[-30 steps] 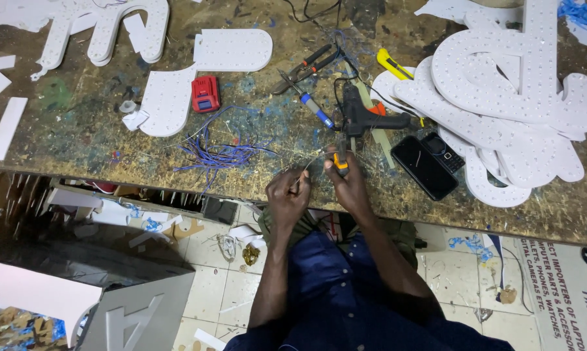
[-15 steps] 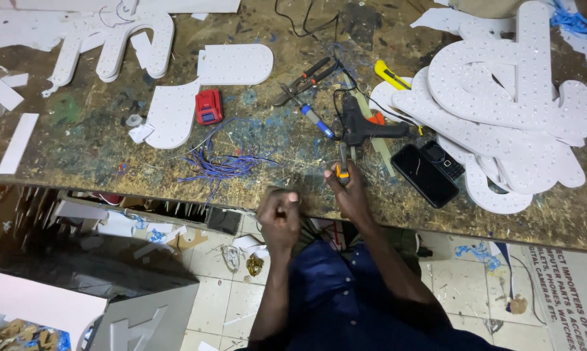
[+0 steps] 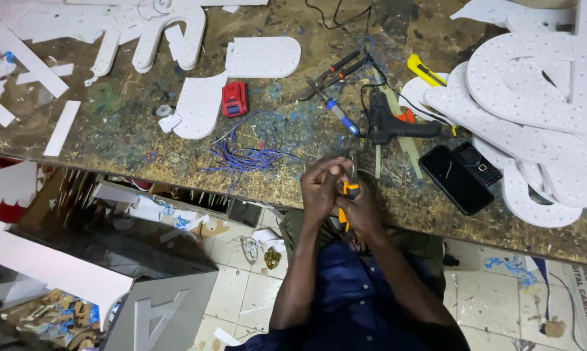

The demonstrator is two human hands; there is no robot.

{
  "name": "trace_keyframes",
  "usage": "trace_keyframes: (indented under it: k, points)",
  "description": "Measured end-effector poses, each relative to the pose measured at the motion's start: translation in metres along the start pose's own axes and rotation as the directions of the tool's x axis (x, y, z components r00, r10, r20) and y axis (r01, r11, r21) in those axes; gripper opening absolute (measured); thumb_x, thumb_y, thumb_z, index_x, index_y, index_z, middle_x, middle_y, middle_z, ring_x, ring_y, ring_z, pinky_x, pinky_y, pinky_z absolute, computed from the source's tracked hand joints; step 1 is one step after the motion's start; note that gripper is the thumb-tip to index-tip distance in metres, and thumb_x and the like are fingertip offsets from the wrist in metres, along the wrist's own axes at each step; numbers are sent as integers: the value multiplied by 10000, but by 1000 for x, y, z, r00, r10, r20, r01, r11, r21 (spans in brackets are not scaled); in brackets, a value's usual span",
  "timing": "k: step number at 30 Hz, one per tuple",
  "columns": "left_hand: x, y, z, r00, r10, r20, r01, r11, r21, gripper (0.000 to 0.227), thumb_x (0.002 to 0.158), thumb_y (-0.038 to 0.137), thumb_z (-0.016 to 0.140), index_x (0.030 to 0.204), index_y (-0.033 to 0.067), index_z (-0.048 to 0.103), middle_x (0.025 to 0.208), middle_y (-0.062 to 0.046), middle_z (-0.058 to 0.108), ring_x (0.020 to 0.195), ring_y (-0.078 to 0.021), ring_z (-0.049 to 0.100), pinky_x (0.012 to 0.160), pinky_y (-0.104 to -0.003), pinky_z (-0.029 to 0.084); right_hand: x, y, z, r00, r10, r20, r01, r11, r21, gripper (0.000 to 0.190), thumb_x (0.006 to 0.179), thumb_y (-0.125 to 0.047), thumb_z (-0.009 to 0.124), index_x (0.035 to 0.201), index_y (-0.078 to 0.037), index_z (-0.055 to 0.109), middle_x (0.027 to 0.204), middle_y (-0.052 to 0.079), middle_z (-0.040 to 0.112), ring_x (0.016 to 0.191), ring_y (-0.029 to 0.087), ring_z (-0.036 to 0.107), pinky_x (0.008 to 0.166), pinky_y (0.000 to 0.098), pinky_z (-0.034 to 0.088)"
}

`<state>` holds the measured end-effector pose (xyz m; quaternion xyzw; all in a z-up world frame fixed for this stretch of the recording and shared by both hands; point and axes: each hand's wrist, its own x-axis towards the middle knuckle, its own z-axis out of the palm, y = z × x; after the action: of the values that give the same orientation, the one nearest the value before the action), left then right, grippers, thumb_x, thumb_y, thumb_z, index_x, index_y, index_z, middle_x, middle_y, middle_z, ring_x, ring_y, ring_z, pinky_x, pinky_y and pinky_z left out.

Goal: The person uses pliers to strip the insulation from multiple blue wires on a workbench. The person repeatedly picks up wires, strips them, and places them back on the table among other tools and white letter-shaped objects.

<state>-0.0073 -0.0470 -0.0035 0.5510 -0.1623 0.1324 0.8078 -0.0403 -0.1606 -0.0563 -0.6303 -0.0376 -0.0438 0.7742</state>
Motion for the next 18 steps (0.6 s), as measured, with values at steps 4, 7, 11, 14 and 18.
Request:
trace_keyframes:
  k: [4, 7, 11, 14, 18]
  points:
    - [3, -68, -36, 997, -22, 72, 46, 938, -343, 219, 1160, 118, 625, 1180, -75, 727, 746, -275, 751, 334, -162, 588, 307, -276, 461, 5, -11, 13, 1000, 6, -4, -6, 1000, 23, 333, 855, 81, 648, 1155, -21, 751, 884, 108, 734, 729, 202, 652, 683, 456, 606]
    - [-1, -47, -25, 999, 42, 16, -32, 913, -406, 259, 1143, 112, 654, 1070, -118, 746, 681, -209, 691, 472, -204, 684, 590, -338, 632, 1, 23, 11, 990, 68, -122, -90, 980, -179, 372, 749, -4, 741, 1113, -76, 771, 823, 86, 744, 689, 194, 690, 617, 400, 570]
    - [3, -22, -15, 981, 130, -146, -133, 991, -11, 358, 1108, 307, 723, 994, -25, 791, 769, -126, 672, 664, -116, 612, 662, -292, 498, -1, 8, 19, 994, 68, -83, -80, 985, -154, 339, 830, 48, 598, 1135, -42, 716, 827, 108, 679, 673, 213, 617, 636, 425, 561]
    - [7, -28, -15, 991, 87, -105, -78, 993, 85, 325, 1126, 308, 705, 1020, 20, 811, 857, -144, 717, 793, -182, 663, 779, -342, 518, 3, 5, 33, 984, 48, -172, -79, 981, -178, 272, 917, -3, 661, 1173, -76, 716, 897, 115, 704, 750, 204, 628, 702, 430, 550]
    - [17, -5, 6, 996, -93, 17, 90, 987, 129, 303, 1162, 273, 653, 1072, 29, 809, 689, -40, 577, 743, -141, 582, 772, -335, 529, 10, 12, 33, 968, 49, -244, -83, 988, -130, 285, 1048, -148, 779, 1322, -86, 725, 1201, 188, 747, 1145, 285, 685, 1015, 507, 538]
